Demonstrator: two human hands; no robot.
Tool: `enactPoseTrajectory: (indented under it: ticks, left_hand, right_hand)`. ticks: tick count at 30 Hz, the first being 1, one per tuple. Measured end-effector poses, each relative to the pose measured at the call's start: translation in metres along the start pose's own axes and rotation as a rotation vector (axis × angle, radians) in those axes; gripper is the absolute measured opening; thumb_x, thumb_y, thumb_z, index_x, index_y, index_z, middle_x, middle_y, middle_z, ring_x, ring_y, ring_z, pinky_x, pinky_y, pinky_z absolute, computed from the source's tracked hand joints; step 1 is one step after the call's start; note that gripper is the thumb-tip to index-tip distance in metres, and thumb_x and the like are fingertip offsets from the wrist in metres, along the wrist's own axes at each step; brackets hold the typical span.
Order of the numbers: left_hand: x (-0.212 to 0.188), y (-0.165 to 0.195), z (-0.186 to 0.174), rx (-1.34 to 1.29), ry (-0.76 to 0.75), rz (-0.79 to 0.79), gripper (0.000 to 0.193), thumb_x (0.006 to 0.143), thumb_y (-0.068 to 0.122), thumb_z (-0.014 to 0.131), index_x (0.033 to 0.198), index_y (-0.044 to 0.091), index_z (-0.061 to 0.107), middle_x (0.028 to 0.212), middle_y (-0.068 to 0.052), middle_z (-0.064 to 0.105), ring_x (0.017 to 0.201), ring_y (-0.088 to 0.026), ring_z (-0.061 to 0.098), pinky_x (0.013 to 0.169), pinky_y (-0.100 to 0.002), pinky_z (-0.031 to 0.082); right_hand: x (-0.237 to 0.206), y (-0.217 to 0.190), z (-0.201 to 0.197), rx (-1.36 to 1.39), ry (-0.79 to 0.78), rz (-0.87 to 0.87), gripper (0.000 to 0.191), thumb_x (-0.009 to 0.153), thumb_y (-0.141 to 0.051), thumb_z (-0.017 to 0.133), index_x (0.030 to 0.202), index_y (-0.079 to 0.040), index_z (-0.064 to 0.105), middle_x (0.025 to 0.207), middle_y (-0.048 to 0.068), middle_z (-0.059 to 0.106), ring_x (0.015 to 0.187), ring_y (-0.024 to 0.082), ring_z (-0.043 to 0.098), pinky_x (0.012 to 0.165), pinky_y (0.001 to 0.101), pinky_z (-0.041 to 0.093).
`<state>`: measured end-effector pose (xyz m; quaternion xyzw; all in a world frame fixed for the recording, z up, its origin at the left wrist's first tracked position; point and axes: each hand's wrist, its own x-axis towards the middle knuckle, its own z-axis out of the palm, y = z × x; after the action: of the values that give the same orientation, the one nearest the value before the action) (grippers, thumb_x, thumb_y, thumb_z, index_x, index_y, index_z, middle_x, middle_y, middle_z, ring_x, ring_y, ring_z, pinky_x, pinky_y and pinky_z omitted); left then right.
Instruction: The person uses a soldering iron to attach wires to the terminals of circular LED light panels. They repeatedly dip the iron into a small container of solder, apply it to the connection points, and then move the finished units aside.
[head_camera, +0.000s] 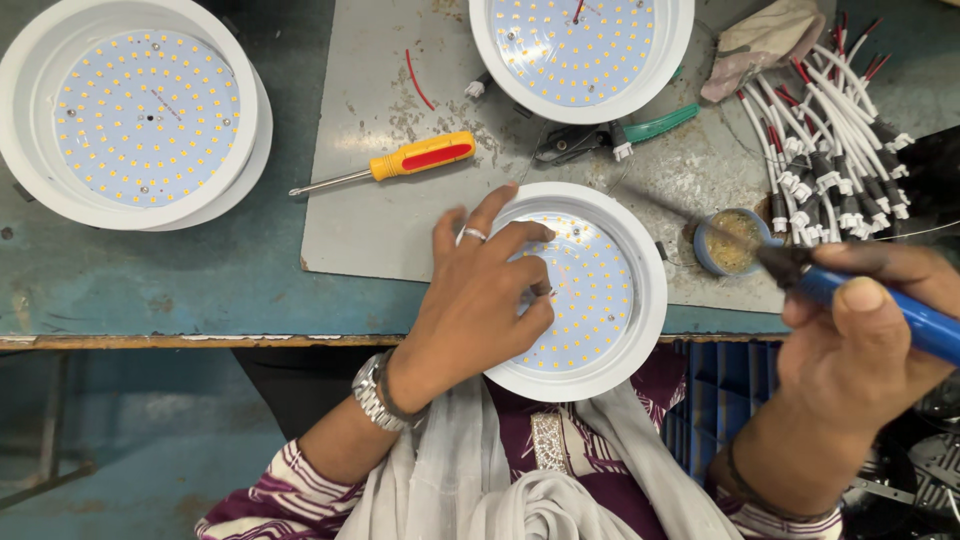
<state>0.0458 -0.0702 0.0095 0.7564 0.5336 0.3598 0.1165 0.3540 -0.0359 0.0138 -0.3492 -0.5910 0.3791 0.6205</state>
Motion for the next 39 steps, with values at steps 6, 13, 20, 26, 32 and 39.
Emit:
enactPoseTrajectory:
  ticks: [6,13,20,26,32,39]
  left_hand:
    - [-0.052,0.021,-0.042,-0.373,-0.021,-0.237,0.029,0.086,0.032,0.076,0.099,0.007,0.076,0.055,-0.002,0.062,0.054,-0.02,0.058,0.06,-0.035,0.046]
    - [-0.081,0.02,-0.04,-0.604,-0.476,-0.394,0.047,0.092,0.038,0.071,0.122,0.003,0.064,0.077,-0.012,0.069,0.059,-0.023,0.066,0.055,-0.037,0.05]
    - [-0.052,-0.018,-0.07,-0.157,-0.176,-0.442,0.033,0.094,0.024,0.068,0.121,0.008,0.059,0.078,-0.017,0.07,0.073,-0.036,0.071,0.063,-0.04,0.052]
    - [0.044,-0.067,-0.055,-0.243,-0.263,0.137,0.026,0.094,0.026,0.075,0.111,0.009,0.065,0.1,-0.012,0.074,0.092,-0.034,0.073,0.078,-0.042,0.055]
    - [0.074,-0.039,-0.019,0.03,-0.147,0.095,0.019,0.092,0.028,0.076,0.1,0.01,0.072,0.102,-0.009,0.073,0.103,-0.031,0.067,0.087,-0.045,0.049]
    - [-0.005,-0.012,-0.012,0.236,-0.04,0.112,0.023,0.083,0.016,0.074,0.105,0.022,0.078,0.136,-0.009,0.06,0.14,-0.036,0.044,0.104,-0.058,0.038]
  right_hand:
    - [-0.02,0.011,-0.007,-0.046,0.039,0.051,0.049,0.114,-0.039,0.072,0.13,0.004,0.055,0.099,0.018,0.068,0.077,0.018,0.068,0.062,0.0238,0.056]
    - [-0.028,0.027,0.009,0.03,0.065,0.032,0.047,0.113,-0.034,0.071,0.138,0.0,0.05,0.102,0.016,0.065,0.08,0.018,0.065,0.067,0.0269,0.057]
    - [-0.036,0.033,0.013,0.111,-0.033,-0.048,0.039,0.111,-0.03,0.07,0.14,-0.007,0.056,0.105,0.017,0.071,0.083,0.02,0.074,0.065,0.0299,0.062]
    - [-0.065,0.04,0.067,-0.04,-0.307,-0.108,0.034,0.107,-0.018,0.066,0.139,-0.016,0.054,0.131,0.021,0.068,0.116,0.029,0.072,0.103,0.0402,0.059]
    - [-0.058,0.053,0.103,-0.325,-0.308,-0.256,0.047,0.096,0.013,0.049,0.135,-0.014,0.044,0.152,0.024,0.046,0.139,0.035,0.059,0.124,0.0453,0.042]
    - [-0.056,0.052,0.106,-0.333,-0.313,-0.212,0.06,0.084,0.021,0.039,0.135,-0.011,0.043,0.149,0.028,0.047,0.138,0.038,0.061,0.119,0.0478,0.049]
